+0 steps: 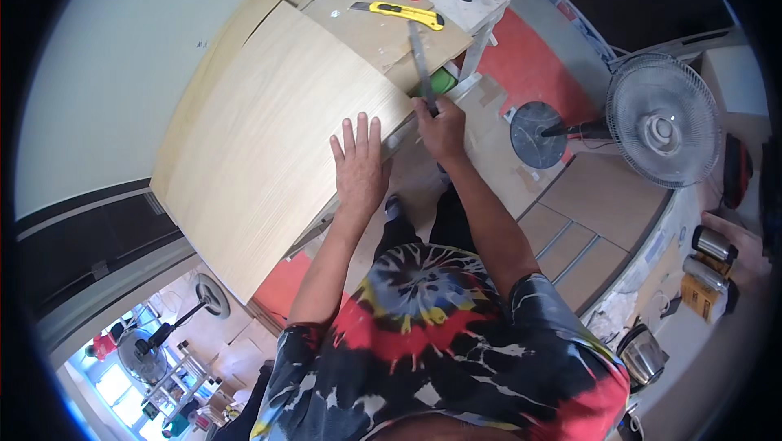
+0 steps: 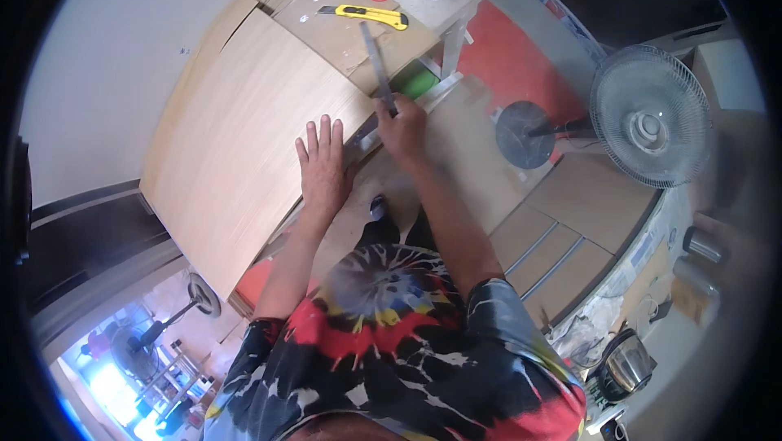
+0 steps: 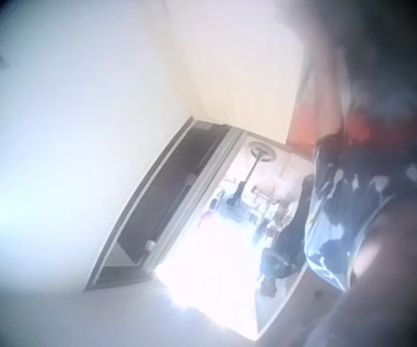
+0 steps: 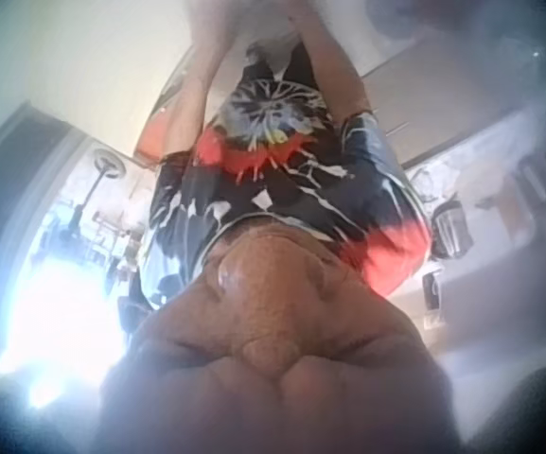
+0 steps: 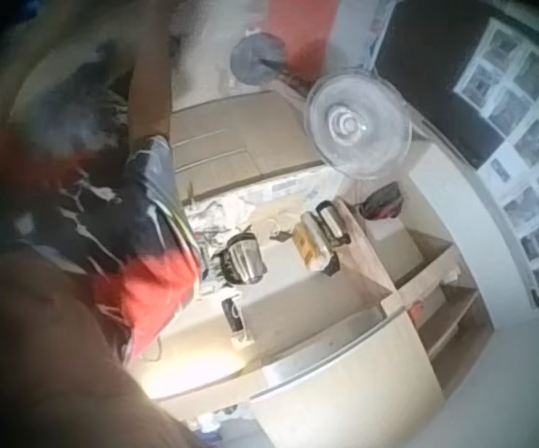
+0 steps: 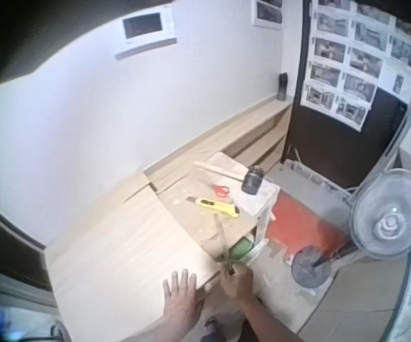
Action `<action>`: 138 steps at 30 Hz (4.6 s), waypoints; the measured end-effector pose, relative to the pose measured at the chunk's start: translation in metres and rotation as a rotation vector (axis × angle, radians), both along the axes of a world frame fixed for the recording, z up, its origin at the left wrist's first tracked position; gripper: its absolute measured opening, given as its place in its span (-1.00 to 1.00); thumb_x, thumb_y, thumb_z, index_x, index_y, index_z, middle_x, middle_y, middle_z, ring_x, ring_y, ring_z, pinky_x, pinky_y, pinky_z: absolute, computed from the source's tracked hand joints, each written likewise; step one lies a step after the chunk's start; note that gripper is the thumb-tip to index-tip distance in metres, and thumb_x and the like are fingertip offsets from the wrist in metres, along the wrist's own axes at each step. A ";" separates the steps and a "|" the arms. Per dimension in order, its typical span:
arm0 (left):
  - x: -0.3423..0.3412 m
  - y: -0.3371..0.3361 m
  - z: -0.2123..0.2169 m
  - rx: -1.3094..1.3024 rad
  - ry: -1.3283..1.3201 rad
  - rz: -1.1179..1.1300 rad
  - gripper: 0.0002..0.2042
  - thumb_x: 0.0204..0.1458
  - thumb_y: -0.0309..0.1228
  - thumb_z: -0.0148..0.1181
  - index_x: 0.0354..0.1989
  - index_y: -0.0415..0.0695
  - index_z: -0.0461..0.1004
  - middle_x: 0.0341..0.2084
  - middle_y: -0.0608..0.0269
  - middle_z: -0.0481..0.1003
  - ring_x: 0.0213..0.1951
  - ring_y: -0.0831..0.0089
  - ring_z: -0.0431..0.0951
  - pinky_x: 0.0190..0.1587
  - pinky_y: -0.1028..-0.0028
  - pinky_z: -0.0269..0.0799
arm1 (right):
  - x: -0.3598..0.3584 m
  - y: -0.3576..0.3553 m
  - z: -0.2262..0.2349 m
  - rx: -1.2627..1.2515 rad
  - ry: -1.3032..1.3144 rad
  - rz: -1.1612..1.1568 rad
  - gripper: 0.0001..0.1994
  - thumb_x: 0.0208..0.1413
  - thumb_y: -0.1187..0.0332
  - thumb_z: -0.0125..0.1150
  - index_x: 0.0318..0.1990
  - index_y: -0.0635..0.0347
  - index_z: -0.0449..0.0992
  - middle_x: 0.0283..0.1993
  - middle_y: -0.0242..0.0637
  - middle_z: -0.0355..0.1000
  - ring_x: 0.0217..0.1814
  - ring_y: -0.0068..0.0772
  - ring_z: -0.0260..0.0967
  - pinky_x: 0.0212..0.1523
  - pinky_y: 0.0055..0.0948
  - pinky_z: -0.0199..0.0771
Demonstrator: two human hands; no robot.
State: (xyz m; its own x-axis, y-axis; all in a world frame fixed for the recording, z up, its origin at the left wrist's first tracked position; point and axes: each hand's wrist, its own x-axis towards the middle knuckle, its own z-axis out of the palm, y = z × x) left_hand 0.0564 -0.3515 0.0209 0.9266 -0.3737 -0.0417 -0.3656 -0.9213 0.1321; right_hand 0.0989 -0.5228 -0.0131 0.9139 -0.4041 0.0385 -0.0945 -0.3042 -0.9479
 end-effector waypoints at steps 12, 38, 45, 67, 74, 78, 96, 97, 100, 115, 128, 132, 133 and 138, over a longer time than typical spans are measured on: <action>-0.004 -0.112 0.002 -0.021 0.000 -0.077 -0.44 0.03 -0.27 0.27 0.20 -0.28 0.38 0.27 -0.12 0.28 0.39 -0.15 0.08 0.39 -0.11 -0.01 | -0.057 -0.077 -0.009 0.152 0.262 0.281 -0.65 0.34 0.17 0.01 -0.31 0.32 0.50 -0.39 0.04 0.48 -0.31 0.04 0.45 -0.30 -0.20 0.43; 0.095 -0.030 -0.015 0.000 -0.111 0.659 -0.26 0.24 0.18 -0.12 0.44 -0.10 0.08 0.44 -0.09 0.00 0.46 -0.11 -0.10 0.42 -0.13 -0.22 | -0.074 -0.034 -0.009 0.115 0.280 0.429 -0.60 0.37 0.16 -0.08 -0.32 0.35 0.47 -0.44 0.18 0.45 -0.33 0.29 0.44 -0.28 0.07 0.40; 0.098 -0.029 -0.017 -0.009 -0.116 0.646 -0.24 0.23 0.21 -0.14 0.44 -0.10 0.08 0.44 -0.09 -0.01 0.46 -0.11 -0.11 0.42 -0.13 -0.22 | -0.039 -0.036 0.015 0.350 0.278 0.359 -0.62 0.38 0.17 -0.09 -0.25 0.34 0.50 -0.41 0.20 0.45 -0.29 0.31 0.44 -0.25 0.06 0.40; 0.098 -0.034 -0.011 0.012 -0.053 0.618 0.02 0.01 0.34 0.10 0.44 -0.22 -0.01 0.44 -0.21 -0.07 0.47 -0.18 -0.18 0.42 -0.16 -0.28 | -0.073 -0.035 -0.010 0.318 0.426 0.469 -0.65 0.38 0.18 -0.07 -0.21 0.34 0.47 -0.36 0.16 0.46 -0.27 0.32 0.41 -0.23 -0.01 0.39; 0.094 -0.028 -0.012 0.015 -0.043 0.630 0.03 0.01 0.35 0.09 0.45 -0.22 -0.03 0.44 -0.21 -0.09 0.47 -0.17 -0.19 0.43 -0.15 -0.30 | -0.074 -0.054 -0.009 0.346 0.413 0.499 -0.64 0.38 0.17 -0.07 -0.23 0.34 0.47 -0.39 0.20 0.41 -0.29 0.31 0.38 -0.26 -0.06 0.38; 0.097 -0.034 -0.010 -0.003 -0.049 0.625 0.02 0.02 0.34 0.09 0.45 -0.22 -0.03 0.45 -0.20 -0.09 0.47 -0.17 -0.19 0.43 -0.13 -0.30 | -0.058 -0.046 -0.013 0.393 0.406 0.508 -0.58 0.39 0.13 -0.11 -0.29 0.37 0.43 -0.44 0.19 0.37 -0.31 0.28 0.37 -0.27 -0.06 0.35; 0.094 -0.030 -0.016 0.021 -0.078 0.592 -0.04 0.07 0.31 0.06 0.45 -0.18 -0.01 0.44 -0.20 -0.06 0.47 -0.16 -0.16 0.42 -0.15 -0.26 | -0.057 -0.065 -0.021 0.269 0.363 0.571 -0.65 0.35 0.19 -0.02 -0.30 0.34 0.46 -0.46 0.19 0.43 -0.33 0.27 0.45 -0.32 0.03 0.40; 0.097 -0.028 -0.014 0.010 -0.078 0.593 -0.01 0.05 0.34 0.06 0.45 -0.20 -0.02 0.44 -0.21 -0.07 0.47 -0.17 -0.18 0.42 -0.17 -0.28 | -0.047 -0.065 -0.018 0.252 0.403 0.557 -0.65 0.35 0.18 -0.02 -0.31 0.34 0.47 -0.45 0.20 0.43 -0.32 0.30 0.44 -0.30 0.05 0.39; 0.093 -0.029 -0.014 0.033 -0.070 0.606 0.00 0.04 0.34 0.07 0.45 -0.21 -0.01 0.43 -0.21 -0.06 0.46 -0.18 -0.16 0.41 -0.17 -0.26 | -0.060 -0.070 -0.012 0.324 0.407 0.620 -0.64 0.36 0.18 -0.03 -0.31 0.35 0.46 -0.43 0.21 0.44 -0.31 0.29 0.44 -0.29 0.04 0.40; 0.098 -0.031 -0.015 -0.016 -0.089 0.634 -0.13 0.15 0.24 0.00 0.44 -0.20 0.03 0.44 -0.16 -0.05 0.47 -0.14 -0.16 0.43 -0.13 -0.28 | -0.048 -0.065 -0.019 0.477 0.298 0.404 -0.78 0.28 0.30 0.16 -0.15 0.32 0.51 -0.46 -0.17 0.41 -0.44 -0.20 0.37 -0.33 -0.36 0.41; 0.096 -0.036 -0.010 -0.028 -0.068 0.663 -0.20 0.20 0.16 -0.04 0.44 -0.19 0.03 0.45 -0.14 -0.05 0.47 -0.12 -0.17 0.45 -0.08 -0.30 | -0.008 -0.032 -0.031 0.330 -0.181 0.258 -0.92 0.03 0.57 0.29 -0.30 0.34 0.55 -0.24 -0.11 0.48 -0.26 -0.12 0.51 -0.29 -0.31 0.51; 0.095 -0.035 -0.011 -0.017 -0.067 0.660 -0.20 0.20 0.17 -0.05 0.44 -0.19 0.03 0.45 -0.15 -0.05 0.47 -0.14 -0.18 0.45 -0.08 -0.31 | 0.004 -0.049 -0.044 0.128 -0.284 0.459 -0.83 -0.07 0.60 0.29 -0.27 0.31 0.52 -0.17 -0.14 0.48 -0.15 -0.05 0.52 -0.22 -0.25 0.54; 0.094 -0.034 -0.011 -0.011 -0.072 0.664 -0.19 0.20 0.18 -0.06 0.44 -0.19 0.03 0.45 -0.15 -0.06 0.47 -0.14 -0.18 0.45 -0.08 -0.31 | 0.009 -0.055 -0.041 0.078 -0.308 0.528 -0.82 -0.06 0.60 0.28 -0.25 0.30 0.51 -0.15 -0.15 0.46 -0.13 -0.02 0.51 -0.22 -0.23 0.54; 0.094 -0.032 -0.011 -0.012 -0.113 0.603 -0.23 0.23 0.14 -0.08 0.43 -0.20 0.05 0.44 -0.19 -0.03 0.45 -0.23 -0.13 0.42 -0.15 -0.27 | 0.027 -0.079 -0.044 -0.185 -0.260 0.858 -0.71 0.00 0.52 0.17 -0.07 0.22 0.40 0.01 -0.12 0.35 -0.12 0.13 0.46 -0.26 -0.02 0.49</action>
State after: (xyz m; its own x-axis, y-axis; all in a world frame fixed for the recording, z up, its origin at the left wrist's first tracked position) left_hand 0.1505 -0.3837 0.0096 0.9736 0.2176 0.0698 0.2069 -0.9690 0.1350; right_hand 0.1256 -0.6019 -0.0571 0.8511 0.4432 0.2815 0.4438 -0.3206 -0.8368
